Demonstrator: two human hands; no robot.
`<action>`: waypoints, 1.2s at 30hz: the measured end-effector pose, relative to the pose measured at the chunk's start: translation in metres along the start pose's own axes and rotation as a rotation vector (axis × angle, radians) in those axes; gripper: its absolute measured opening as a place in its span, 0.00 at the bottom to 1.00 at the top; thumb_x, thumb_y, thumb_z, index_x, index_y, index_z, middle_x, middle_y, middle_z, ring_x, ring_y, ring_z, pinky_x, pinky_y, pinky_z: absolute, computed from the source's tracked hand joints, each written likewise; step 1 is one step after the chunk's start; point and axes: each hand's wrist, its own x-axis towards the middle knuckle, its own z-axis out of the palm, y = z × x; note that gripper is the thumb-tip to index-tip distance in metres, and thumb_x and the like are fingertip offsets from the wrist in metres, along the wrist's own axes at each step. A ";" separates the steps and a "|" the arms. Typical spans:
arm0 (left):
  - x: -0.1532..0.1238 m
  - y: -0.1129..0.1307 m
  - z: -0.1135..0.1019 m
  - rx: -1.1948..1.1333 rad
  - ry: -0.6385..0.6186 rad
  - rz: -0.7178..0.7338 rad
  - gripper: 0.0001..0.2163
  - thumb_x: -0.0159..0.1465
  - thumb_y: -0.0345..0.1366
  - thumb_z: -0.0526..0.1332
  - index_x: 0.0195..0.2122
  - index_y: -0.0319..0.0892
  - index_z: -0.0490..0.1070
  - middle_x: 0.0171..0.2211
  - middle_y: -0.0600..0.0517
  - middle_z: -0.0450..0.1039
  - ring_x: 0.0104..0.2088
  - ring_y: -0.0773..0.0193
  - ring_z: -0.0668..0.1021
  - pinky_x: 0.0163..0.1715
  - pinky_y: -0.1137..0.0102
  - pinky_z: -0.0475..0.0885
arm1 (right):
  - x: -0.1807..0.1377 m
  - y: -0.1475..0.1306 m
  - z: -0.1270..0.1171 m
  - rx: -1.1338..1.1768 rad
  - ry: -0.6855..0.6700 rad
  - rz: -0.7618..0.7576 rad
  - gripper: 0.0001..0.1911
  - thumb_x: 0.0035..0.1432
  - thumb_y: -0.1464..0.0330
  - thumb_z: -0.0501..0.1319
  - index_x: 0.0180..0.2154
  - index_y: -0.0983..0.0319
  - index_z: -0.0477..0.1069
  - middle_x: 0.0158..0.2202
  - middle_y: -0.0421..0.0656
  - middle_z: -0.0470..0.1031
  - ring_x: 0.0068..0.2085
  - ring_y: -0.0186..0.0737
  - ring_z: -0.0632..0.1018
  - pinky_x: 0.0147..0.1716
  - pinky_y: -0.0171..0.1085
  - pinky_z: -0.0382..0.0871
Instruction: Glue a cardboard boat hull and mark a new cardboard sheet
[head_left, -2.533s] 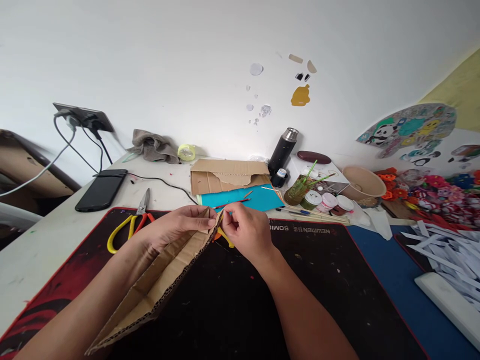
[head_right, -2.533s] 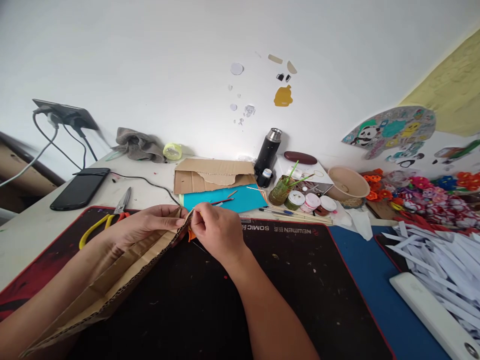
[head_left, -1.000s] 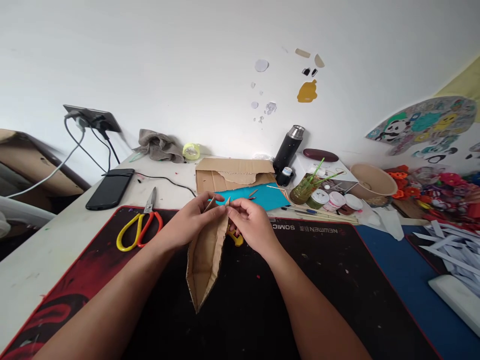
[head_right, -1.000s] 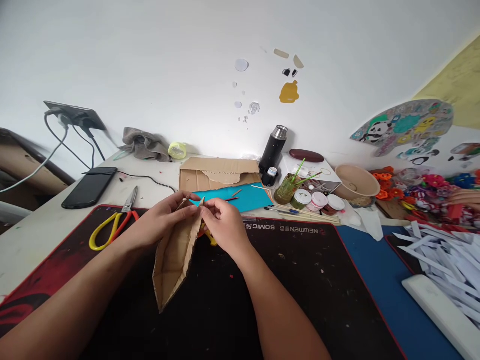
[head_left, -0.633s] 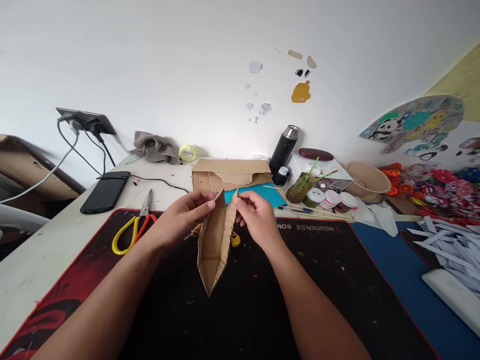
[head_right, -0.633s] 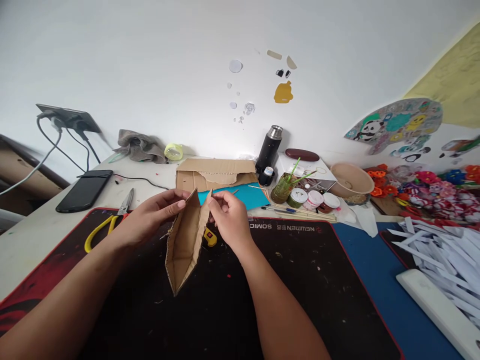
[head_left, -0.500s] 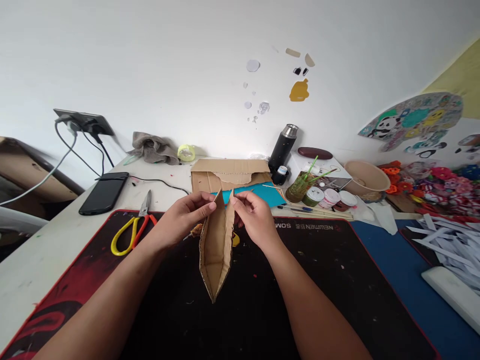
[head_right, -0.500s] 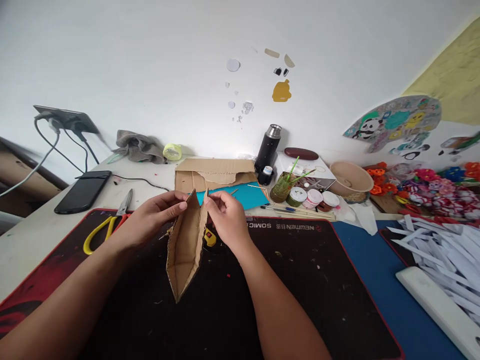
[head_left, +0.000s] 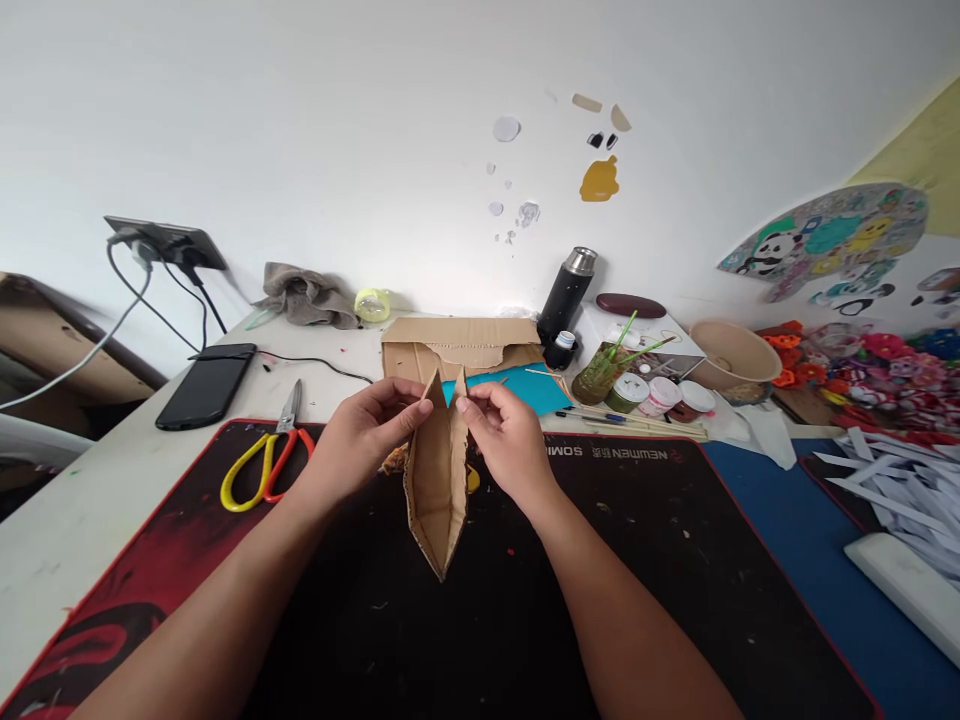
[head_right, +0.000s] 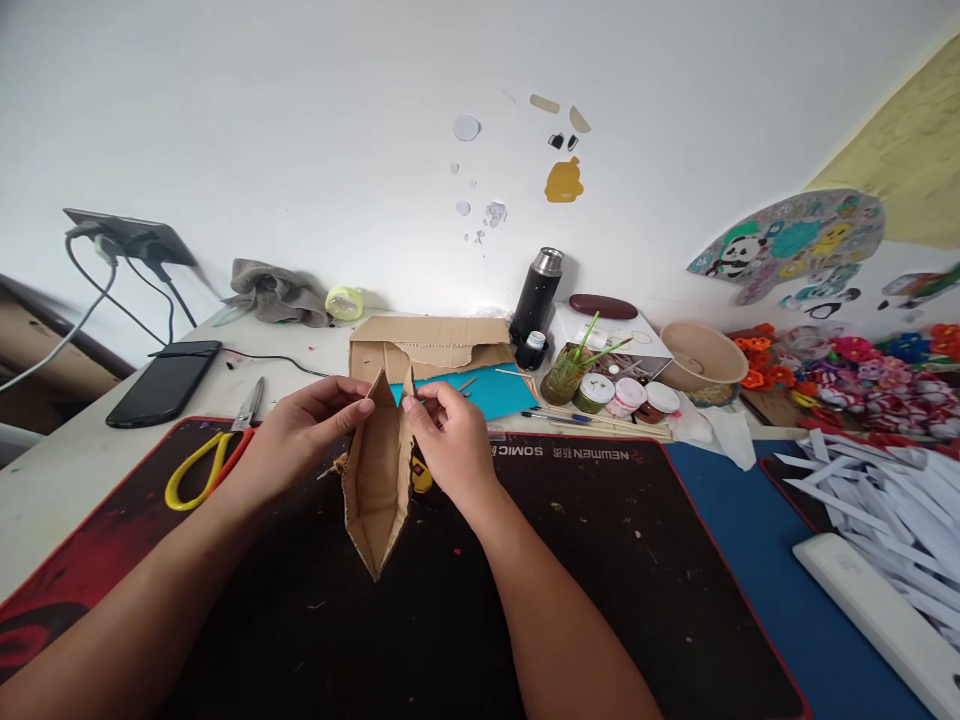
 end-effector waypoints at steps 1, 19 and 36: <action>-0.001 0.001 0.001 0.009 0.008 0.011 0.24 0.58 0.58 0.77 0.43 0.44 0.81 0.38 0.49 0.82 0.38 0.58 0.80 0.37 0.68 0.73 | 0.000 0.000 0.000 -0.013 0.001 -0.001 0.13 0.68 0.53 0.64 0.39 0.56 0.74 0.29 0.39 0.75 0.29 0.40 0.73 0.28 0.37 0.65; -0.004 0.007 0.004 0.054 0.018 0.028 0.23 0.56 0.59 0.78 0.40 0.45 0.85 0.40 0.46 0.86 0.42 0.52 0.82 0.41 0.65 0.76 | 0.000 0.003 0.002 0.119 -0.082 0.086 0.14 0.64 0.52 0.67 0.37 0.55 0.73 0.25 0.36 0.70 0.25 0.39 0.74 0.26 0.38 0.69; 0.000 -0.001 0.000 -0.065 -0.004 -0.049 0.19 0.57 0.53 0.80 0.41 0.45 0.87 0.38 0.47 0.84 0.39 0.57 0.80 0.38 0.68 0.75 | -0.001 -0.005 0.000 0.199 -0.117 0.121 0.13 0.65 0.55 0.68 0.36 0.55 0.73 0.26 0.35 0.71 0.23 0.35 0.73 0.25 0.37 0.69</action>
